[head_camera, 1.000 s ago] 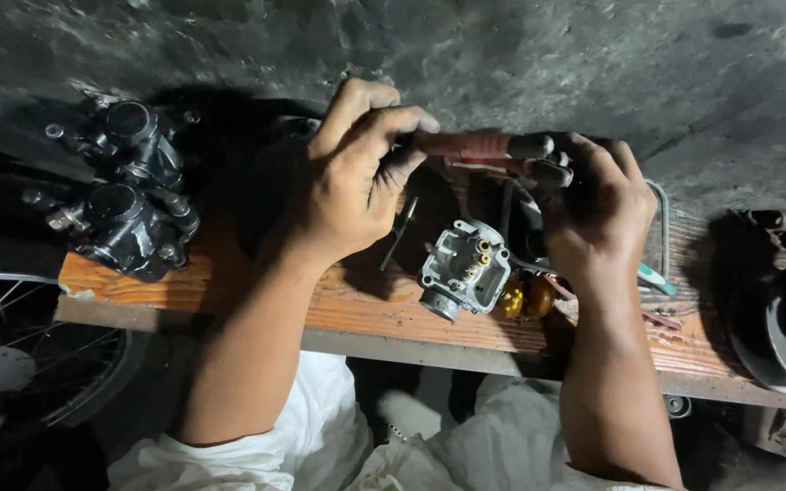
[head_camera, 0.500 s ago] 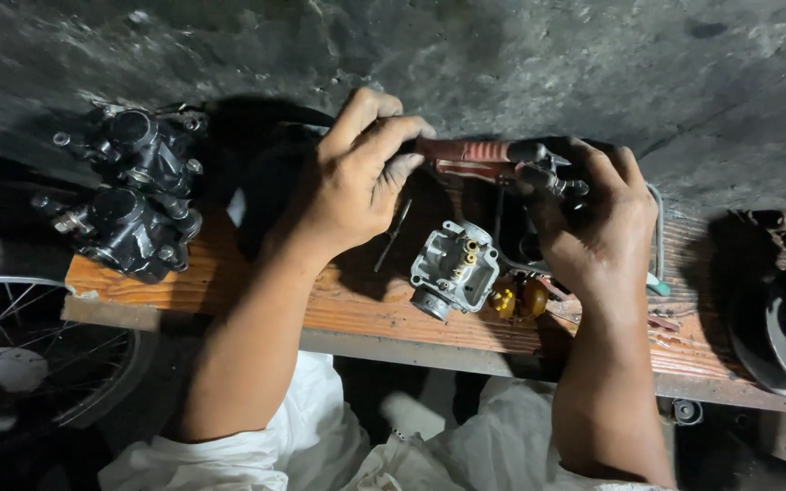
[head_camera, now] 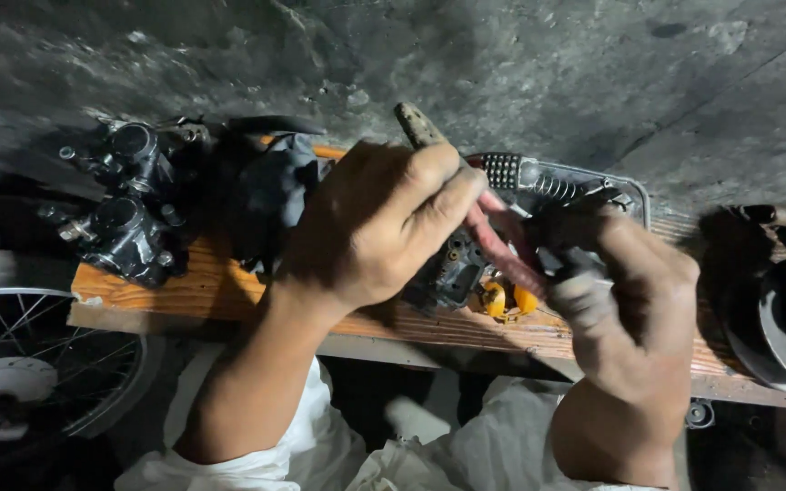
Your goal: Disassembling a motorcycle carburetor body using a screwdriver and pliers to remove internal components.
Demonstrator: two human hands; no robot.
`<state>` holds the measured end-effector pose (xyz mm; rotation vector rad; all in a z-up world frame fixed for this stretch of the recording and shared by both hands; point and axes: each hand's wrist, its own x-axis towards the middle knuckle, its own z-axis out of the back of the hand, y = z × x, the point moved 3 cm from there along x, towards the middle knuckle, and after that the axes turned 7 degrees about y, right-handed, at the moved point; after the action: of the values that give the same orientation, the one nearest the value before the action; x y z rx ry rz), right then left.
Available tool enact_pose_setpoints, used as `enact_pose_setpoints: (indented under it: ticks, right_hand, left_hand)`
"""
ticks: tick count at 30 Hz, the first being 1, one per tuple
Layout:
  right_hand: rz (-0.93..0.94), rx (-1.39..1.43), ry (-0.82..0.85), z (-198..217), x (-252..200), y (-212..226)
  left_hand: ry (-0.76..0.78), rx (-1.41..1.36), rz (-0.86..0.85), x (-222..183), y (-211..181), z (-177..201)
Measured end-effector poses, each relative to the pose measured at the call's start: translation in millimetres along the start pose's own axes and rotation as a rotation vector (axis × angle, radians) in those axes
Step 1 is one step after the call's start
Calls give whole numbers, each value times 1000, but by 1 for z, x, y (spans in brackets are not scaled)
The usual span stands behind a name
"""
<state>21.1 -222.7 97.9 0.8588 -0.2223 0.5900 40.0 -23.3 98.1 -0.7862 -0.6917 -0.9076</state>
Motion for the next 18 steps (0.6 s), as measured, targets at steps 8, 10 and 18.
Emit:
enact_pose_setpoints:
  ticks: [8, 10, 18]
  right_hand:
    - [-72, -85, 233, -16, -4, 0]
    - [-43, -112, 188, -19, -8, -6]
    - [-133, -79, 62, 0, -16, -11]
  left_hand:
    - [51, 252, -80, -18, -10, -12]
    - [78, 415, -132, -22, -15, -12]
    - [112, -54, 62, -51, 14, -5]
